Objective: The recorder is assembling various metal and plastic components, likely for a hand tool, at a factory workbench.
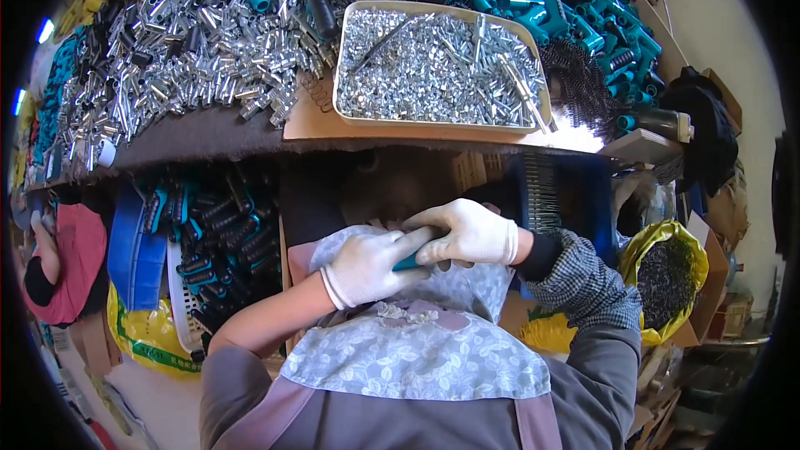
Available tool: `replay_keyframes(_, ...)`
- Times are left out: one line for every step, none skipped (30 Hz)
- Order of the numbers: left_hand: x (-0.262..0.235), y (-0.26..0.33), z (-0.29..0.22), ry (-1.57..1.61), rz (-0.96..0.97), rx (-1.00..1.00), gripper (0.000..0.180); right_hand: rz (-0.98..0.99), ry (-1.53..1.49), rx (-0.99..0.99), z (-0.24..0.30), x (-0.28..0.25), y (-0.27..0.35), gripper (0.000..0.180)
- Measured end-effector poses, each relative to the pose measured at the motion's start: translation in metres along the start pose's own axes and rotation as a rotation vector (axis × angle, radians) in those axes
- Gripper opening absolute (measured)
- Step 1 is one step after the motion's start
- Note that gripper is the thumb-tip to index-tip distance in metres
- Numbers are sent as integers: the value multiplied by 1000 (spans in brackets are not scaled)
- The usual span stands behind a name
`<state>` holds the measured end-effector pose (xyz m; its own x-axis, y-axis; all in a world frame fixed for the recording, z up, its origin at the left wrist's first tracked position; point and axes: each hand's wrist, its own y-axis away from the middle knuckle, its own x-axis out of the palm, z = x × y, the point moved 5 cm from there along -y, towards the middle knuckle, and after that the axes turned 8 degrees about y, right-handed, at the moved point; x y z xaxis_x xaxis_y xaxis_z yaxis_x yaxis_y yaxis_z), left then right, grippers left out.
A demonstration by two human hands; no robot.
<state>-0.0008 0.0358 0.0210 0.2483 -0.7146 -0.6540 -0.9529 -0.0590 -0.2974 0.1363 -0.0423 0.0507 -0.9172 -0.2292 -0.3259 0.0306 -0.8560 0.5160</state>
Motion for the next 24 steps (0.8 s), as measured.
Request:
replay_keyframes(-2, -2, -1, -13, -31, -13, 58, -26, 190, -116, 9, -8, -1, 46)
replay_keyframes(-5, -4, -1, -26, -61, -27, 59, -51, 379, -233, 17, -15, -3, 45)
replay_keyframes(-9, -6, -2, -46, -105, 0, 57, -170, 527, -386, 24, -28, -4, 38)
replay_keyframes(-13, -7, -2, -72, -156, 13, 56, -255, 629, -513, 43, -47, -5, 29)
replay_keyframes(-18, -10, -3, -82, -227, 31, 54, -468, 871, -690, 54, -68, -2, 21)
replay_keyframes(-22, -10, -2, -91, -223, -5, 53, -724, 739, -483, 59, -100, -5, 16)
replay_keyframes(-27, -10, -1, -90, -204, -21, 53, -994, 807, -509, 56, -130, -8, 15)
replay_keyframes(-30, -10, 0, -103, -187, -49, 52, -1118, 922, -508, 55, -157, -15, 17)
replay_keyframes(-32, -8, 1, -110, -176, -71, 51, -1116, 1060, -484, 60, -174, -25, 20)
replay_keyframes(-34, -5, 2, -115, -164, -96, 51, -1067, 1169, -238, 63, -182, -37, 21)
replay_keyframes(-35, -3, 2, -110, -165, -94, 50, -1031, 1256, -61, 59, -189, -52, 23)
replay_keyframes(-37, -2, 1, -111, -159, -106, 50, -1015, 1302, -29, 58, -193, -61, 21)
replay_keyframes(-38, -1, 0, -120, -152, -115, 50, -999, 1347, 4, 56, -195, -68, 20)
replay_keyframes(-38, 1, 0, -129, -145, -123, 50, -1014, 1373, 9, 55, -195, -72, 16)
replay_keyframes(-38, 3, 1, -129, -141, -134, 50, -1013, 1397, -1, 58, -192, -74, 16)
replay_keyframes(-38, 5, 2, -133, -140, -138, 50, -1013, 1420, -11, 61, -190, -75, 15)
replay_keyframes(-37, 8, 3, -136, -138, -141, 50, -1007, 1422, -23, 58, -190, -77, 14)
replay_keyframes(-36, 8, 2, -138, -135, -139, 50, -1006, 1416, -20, 55, -192, -78, 14)
replay_keyframes(-36, 10, 1, -137, -128, -139, 50, -1022, 1428, -53, 52, -192, -78, 14)
replay_keyframes(-36, 11, 1, -136, -100, -147, 50, -1039, 1440, -85, 50, -191, -77, 14)
replay_keyframes(-36, 13, 1, -135, -76, -157, 49, -1051, 1472, -110, 50, -189, -75, 14)
replay_keyframes(-38, 14, -1, -132, -71, -158, 49, -1092, 1434, -188, 48, -190, -70, 15)
replay_keyframes(-39, 15, 0, -136, -33, -178, 48, -1132, 1394, -263, 44, -190, -63, 16)
replay_keyframes(-39, 17, 2, -144, -6, -211, 47, -1157, 1305, -325, 51, -185, -55, 17)
